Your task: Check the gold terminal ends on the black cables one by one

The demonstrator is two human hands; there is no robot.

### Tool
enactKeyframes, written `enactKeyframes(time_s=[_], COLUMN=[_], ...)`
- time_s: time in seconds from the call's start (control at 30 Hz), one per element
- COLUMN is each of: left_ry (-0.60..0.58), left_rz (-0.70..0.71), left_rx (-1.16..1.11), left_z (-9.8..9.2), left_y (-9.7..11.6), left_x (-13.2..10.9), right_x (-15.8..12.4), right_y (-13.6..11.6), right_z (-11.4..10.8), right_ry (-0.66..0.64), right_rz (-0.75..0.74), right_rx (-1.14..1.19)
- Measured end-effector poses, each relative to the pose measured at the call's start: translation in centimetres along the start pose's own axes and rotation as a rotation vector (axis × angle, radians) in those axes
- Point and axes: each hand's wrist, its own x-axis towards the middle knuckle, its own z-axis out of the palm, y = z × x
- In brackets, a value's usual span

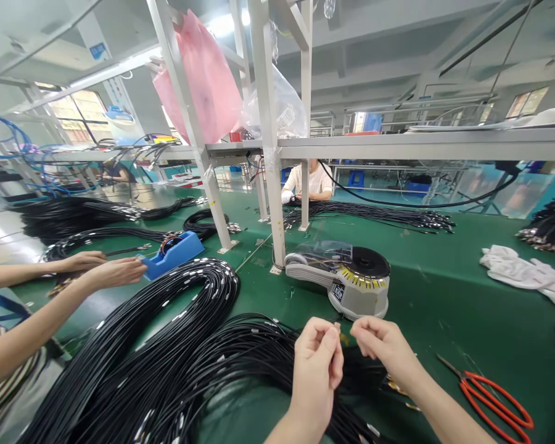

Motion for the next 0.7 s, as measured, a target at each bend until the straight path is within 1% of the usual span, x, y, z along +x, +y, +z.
enactKeyframes(time_s=[0.07,0.2,0.27,0.43,0.6,0.7], left_ry=[-0.016,-0.077,-0.080,-0.041,-0.043,-0.050], left_rz=[-0.021,-0.043,-0.051,-0.064,-0.075,-0.084], left_rx=[-0.074,-0.142,-0.128,-0.098,-0.125,-0.125], left_z=[0.1,0.4,0.5,0.7,0.6,0.5], left_y=[0.2,-0.3,-0.6,-0.8,-1.0,-1.0], left_x=[-0.1,-0.2,-0.2,-0.1,-0.1,0.0], right_x=[0.1,-0.3,-0.5,-0.5,-0.5,-0.5], right_y=[0.2,-0.1,-0.3,-0.4,-0.7,-0.8], right_z=[-0.3,-0.3,-0.1,0.0,-0.1,-0.2], right_ry=[0.029,-0.031,-0.053,-0.132,-0.093,-0.108], right_rz=[0.009,-0.045,-0.052,-0.078,-0.054,-0.071], right_rx=[0.059,0.239,0.278,0.292,0.207,0.196])
